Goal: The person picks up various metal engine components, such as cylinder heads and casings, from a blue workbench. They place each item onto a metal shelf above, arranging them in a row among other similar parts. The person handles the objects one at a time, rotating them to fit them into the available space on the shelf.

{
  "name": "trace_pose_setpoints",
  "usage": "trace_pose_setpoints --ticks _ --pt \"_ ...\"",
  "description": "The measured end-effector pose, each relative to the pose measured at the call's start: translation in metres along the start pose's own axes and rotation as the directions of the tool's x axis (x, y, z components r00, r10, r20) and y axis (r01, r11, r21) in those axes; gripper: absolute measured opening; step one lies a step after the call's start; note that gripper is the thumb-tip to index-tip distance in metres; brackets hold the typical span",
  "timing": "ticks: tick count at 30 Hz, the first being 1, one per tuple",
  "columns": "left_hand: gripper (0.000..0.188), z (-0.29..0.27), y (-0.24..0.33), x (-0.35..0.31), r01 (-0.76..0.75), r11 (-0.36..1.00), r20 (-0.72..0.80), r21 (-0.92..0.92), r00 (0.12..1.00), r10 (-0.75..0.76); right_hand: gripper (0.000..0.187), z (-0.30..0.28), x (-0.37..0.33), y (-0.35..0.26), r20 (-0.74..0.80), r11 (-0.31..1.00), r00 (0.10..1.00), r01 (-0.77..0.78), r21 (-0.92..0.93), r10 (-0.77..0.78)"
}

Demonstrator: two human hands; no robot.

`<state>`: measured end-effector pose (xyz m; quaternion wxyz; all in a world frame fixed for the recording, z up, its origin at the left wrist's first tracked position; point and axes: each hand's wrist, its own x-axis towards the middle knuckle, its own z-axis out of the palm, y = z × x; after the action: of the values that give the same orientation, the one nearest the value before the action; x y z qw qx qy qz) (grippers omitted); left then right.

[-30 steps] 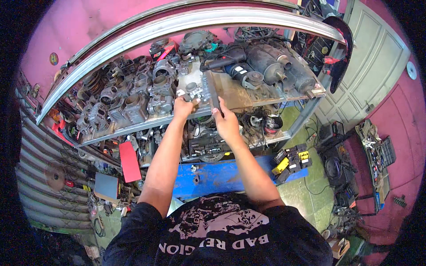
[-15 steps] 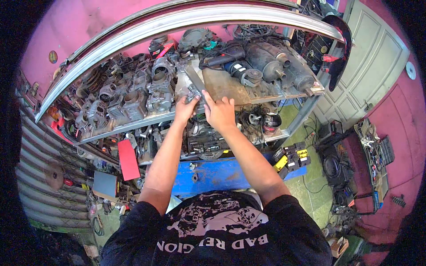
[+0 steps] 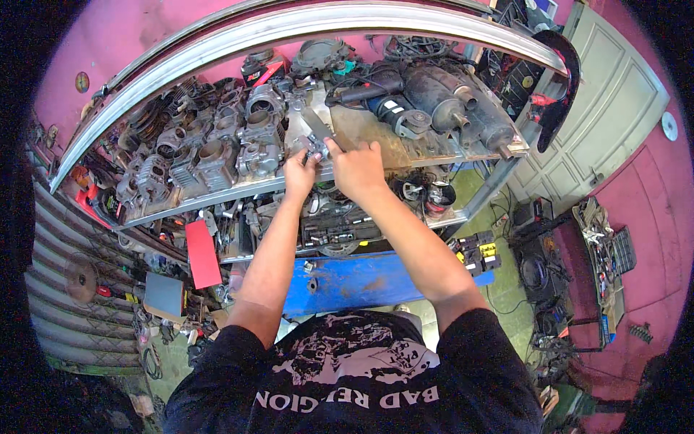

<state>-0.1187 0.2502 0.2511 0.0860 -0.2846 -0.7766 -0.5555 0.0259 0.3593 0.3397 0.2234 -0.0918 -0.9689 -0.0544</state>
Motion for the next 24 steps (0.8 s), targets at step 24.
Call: trace_pose_setpoints --ticks 24 --pt "0.026 0.000 -0.021 0.004 -0.024 0.999 -0.034 -0.036 0.999 0.023 0.050 -0.050 -0.013 -0.027 0.158 0.998 0.987 -0.025 -0.064 0.035"
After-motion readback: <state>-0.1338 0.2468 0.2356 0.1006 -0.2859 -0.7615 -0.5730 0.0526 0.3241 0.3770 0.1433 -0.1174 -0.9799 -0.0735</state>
